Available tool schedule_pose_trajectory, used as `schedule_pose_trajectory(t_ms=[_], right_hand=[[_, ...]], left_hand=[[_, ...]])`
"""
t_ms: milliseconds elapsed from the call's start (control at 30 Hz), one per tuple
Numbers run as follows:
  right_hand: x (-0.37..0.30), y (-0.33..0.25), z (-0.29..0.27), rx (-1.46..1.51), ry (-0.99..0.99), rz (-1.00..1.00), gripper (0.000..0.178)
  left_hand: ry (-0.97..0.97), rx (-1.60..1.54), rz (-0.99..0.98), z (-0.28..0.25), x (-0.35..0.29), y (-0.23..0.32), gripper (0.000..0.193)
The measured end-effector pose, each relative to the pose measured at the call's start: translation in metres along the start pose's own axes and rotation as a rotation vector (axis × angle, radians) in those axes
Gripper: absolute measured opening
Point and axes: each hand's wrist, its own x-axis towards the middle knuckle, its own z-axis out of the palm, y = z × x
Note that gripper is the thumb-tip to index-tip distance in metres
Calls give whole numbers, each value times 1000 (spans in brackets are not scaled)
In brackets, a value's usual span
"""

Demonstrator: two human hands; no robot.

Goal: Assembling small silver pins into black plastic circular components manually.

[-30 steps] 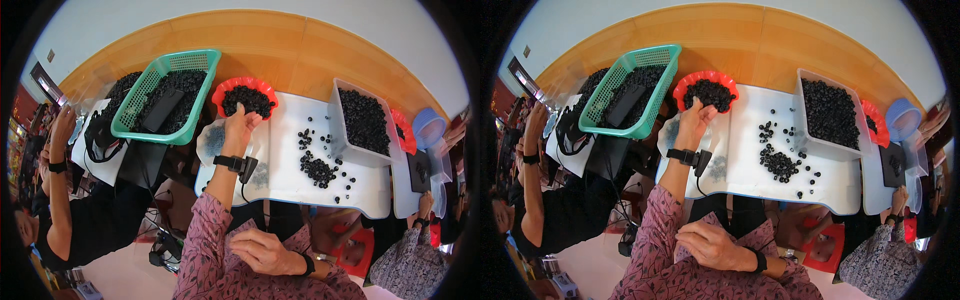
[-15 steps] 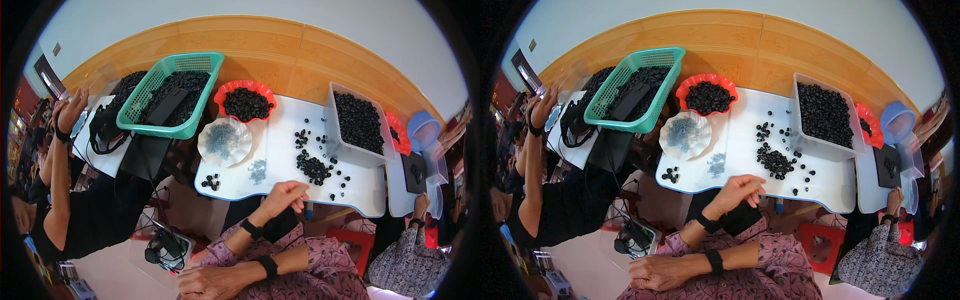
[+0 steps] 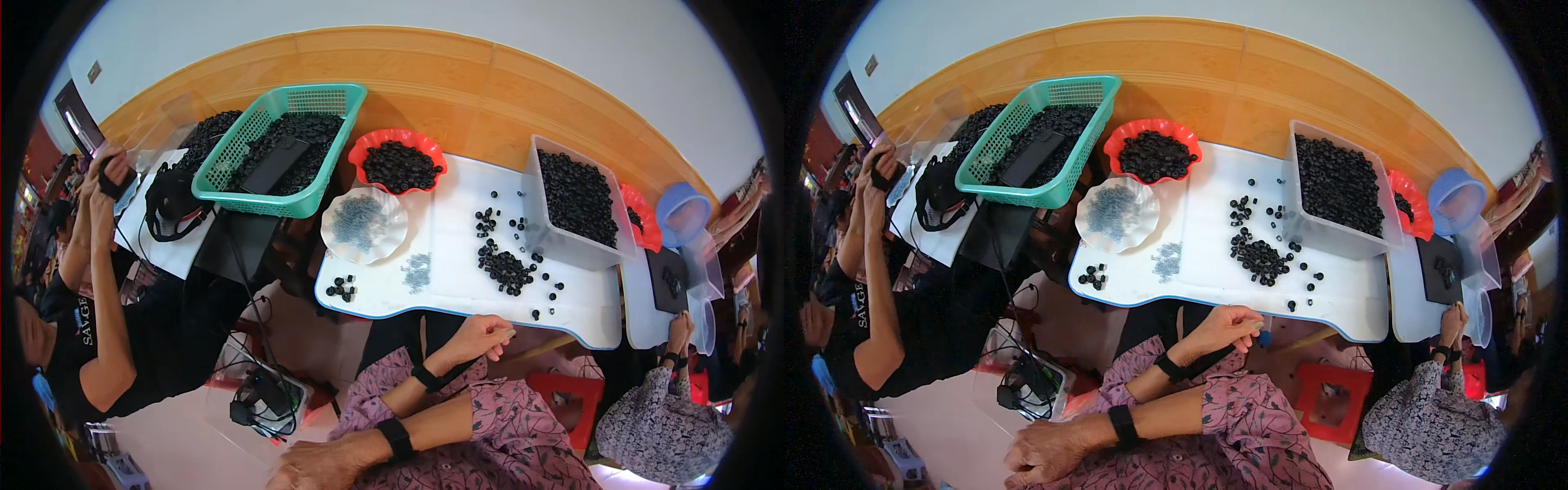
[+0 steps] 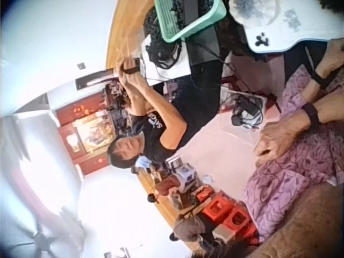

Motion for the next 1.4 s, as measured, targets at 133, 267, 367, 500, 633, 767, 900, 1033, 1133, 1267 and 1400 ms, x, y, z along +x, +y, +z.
schedule_pose_trajectory(t_ms=[133,267,367,500,633,767,900,1033,1133,1267,1400], right_hand=[[5,6,20,220,235,-206,43],[2,3,21,12,181,-197,42],[0,3,19,-143,137,-193,41],[-5,-5,15,-145,111,-146,39],[-6,-9,16,-140,75,-91,37],[-6,-10,18,-141,39,-34,34],[-3,-3,28,-144,19,15,33],[11,24,56,-62,285,-390,28],[15,26,62,-39,257,-370,27],[19,29,65,-9,225,-344,26],[-1,4,34,-348,-15,-153,27]], left_hand=[[15,24,-8,0,-8,-4,30],[70,-66,-8,-4,-14,-6,31],[85,-69,-9,-4,-15,-12,31],[68,-49,-13,4,-14,-13,30],[79,-67,-4,14,-14,-9,27],[87,-84,-33,14,-18,-11,29],[127,-36,-57,12,-20,-17,28],[124,-45,-65,16,-20,-17,27],[119,-53,-49,18,-20,-15,27],[110,-113,-46,19,-22,-15,26],[151,-181,-67,11,-30,-21,25]])
